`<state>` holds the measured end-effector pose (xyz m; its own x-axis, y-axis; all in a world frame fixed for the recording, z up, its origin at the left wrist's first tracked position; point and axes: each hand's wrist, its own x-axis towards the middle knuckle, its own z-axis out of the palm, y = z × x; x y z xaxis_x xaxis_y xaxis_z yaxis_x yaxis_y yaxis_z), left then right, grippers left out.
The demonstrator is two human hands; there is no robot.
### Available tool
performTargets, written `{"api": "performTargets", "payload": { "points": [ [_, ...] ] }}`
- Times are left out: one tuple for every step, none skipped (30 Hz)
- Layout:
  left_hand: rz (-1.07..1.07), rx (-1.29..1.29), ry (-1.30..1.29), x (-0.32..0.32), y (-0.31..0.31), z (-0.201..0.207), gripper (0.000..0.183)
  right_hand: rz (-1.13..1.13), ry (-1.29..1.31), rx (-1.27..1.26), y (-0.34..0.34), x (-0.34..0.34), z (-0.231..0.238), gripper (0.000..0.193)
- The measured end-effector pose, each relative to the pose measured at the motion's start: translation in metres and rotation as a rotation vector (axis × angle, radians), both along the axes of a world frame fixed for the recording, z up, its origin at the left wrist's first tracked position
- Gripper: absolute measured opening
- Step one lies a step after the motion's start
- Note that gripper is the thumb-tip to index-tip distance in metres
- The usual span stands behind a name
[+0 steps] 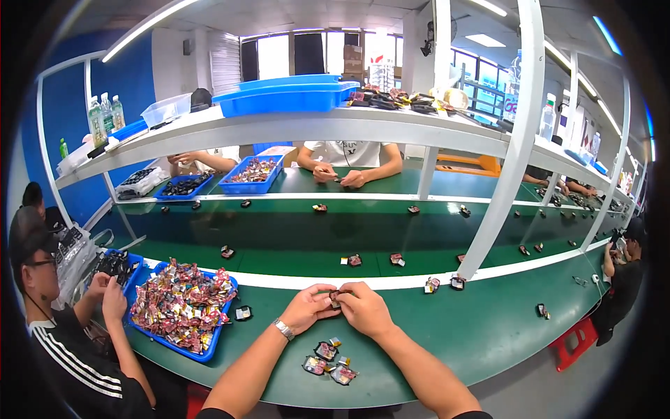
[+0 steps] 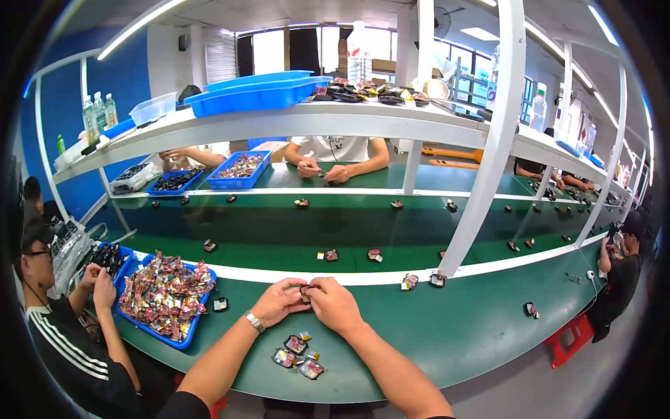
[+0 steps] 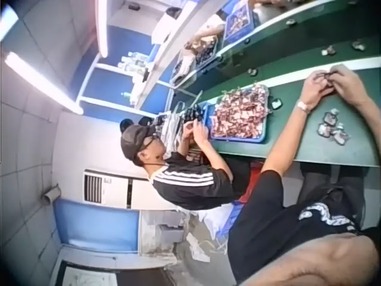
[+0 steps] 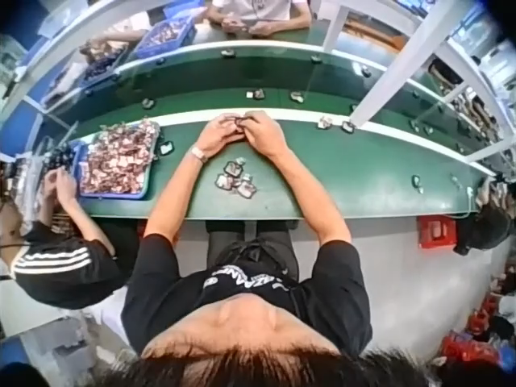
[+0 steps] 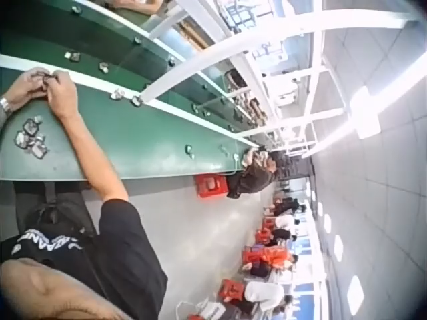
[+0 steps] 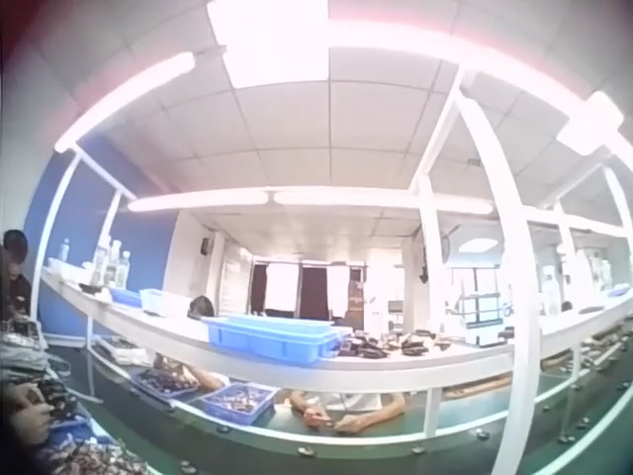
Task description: Sorting and inspecting small electronic components on an assembly line conveyor belt.
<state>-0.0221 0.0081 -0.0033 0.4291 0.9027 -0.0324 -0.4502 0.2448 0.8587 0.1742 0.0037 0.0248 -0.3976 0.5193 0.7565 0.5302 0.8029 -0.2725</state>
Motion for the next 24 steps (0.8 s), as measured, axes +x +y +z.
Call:
{"api": "performTargets", "payload": {
  "points": [
    [0.004,-0.013,-0.003,0.001,-0.001,0.002,0.033,0.014,0.012,-0.009,0.0,0.0,0.001,0.015],
    [0.006,-0.01,-0.002,0.0,0.0,0.001,0.033,0.016,0.012,-0.006,0.0,-0.001,0.002,0.015],
    [0.001,0.012,0.029,0.001,0.0,-0.001,0.034,-0.002,-0.022,-0.006,0.0,-0.001,0.001,0.016],
    [-0.004,0.035,0.06,0.001,0.001,-0.001,0.034,-0.02,-0.055,-0.006,0.001,-0.002,0.0,0.016],
    [-0.001,0.035,0.06,0.001,0.001,-0.002,0.034,-0.018,-0.056,-0.005,0.004,-0.002,-0.003,0.016],
    [0.012,0.021,0.056,0.002,0.0,0.0,0.034,-0.015,-0.075,0.023,0.006,-0.002,-0.004,0.015],
    [0.025,0.007,0.052,0.002,-0.001,0.001,0.034,-0.012,-0.095,0.052,0.008,-0.002,-0.006,0.015],
    [0.026,0.007,0.052,0.001,-0.001,0.001,0.034,-0.011,-0.095,0.052,0.009,-0.001,-0.008,0.015],
    [0.024,0.007,0.048,0.0,-0.002,0.001,0.034,0.016,-0.076,0.064,0.008,-0.001,-0.006,0.015],
    [0.022,0.008,0.045,-0.001,-0.002,0.001,0.034,0.042,-0.058,0.075,0.007,-0.001,-0.005,0.014],
    [0.021,0.009,0.043,-0.001,-0.002,0.001,0.034,0.041,-0.059,0.076,0.007,0.0,-0.004,0.014],
    [0.016,0.008,0.017,0.001,-0.001,0.001,0.035,0.037,-0.055,0.064,0.007,0.002,-0.004,0.014],
    [0.006,0.006,-0.011,0.003,0.0,0.001,0.035,0.029,-0.051,0.051,0.006,0.006,-0.002,0.015],
    [-0.015,0.007,-0.012,0.007,0.002,0.0,0.035,0.008,-0.053,0.052,0.005,0.009,-0.001,0.015],
    [0.016,0.008,0.03,0.009,0.002,-0.001,0.037,0.008,-0.035,0.053,0.004,0.009,0.0,0.015],
    [0.041,0.01,0.072,0.01,0.001,-0.002,0.039,0.001,-0.016,0.053,0.003,0.007,0.0,0.016],
    [0.041,0.04,0.076,0.013,-0.002,0.003,0.035,-0.005,-0.058,0.071,0.003,0.008,-0.004,0.018],
    [0.056,0.052,0.066,0.01,-0.004,0.002,0.036,-0.012,-0.101,0.088,0.007,0.005,-0.012,0.02],
    [0.072,0.063,0.07,0.006,-0.007,0.004,0.035,0.003,-0.105,0.095,0.01,-0.001,-0.019,0.022],
    [0.101,0.056,0.076,-0.001,-0.009,0.003,0.036,0.024,-0.107,0.098,0.013,-0.007,-0.024,0.023],
    [0.138,0.039,0.088,-0.009,-0.011,0.0,0.036,0.041,-0.087,0.103,0.012,-0.013,-0.023,0.023],
    [0.133,0.045,0.091,-0.009,-0.009,0.0,0.038,0.061,-0.07,0.111,0.011,-0.013,-0.022,0.023],
    [0.106,0.049,0.085,-0.004,-0.006,0.0,0.04,0.042,-0.071,0.117,0.01,-0.008,-0.021,0.02],
    [0.087,0.054,0.08,0.001,-0.004,0.001,0.041,0.032,-0.07,0.125,0.01,-0.004,-0.021,0.018]
  ]
}}
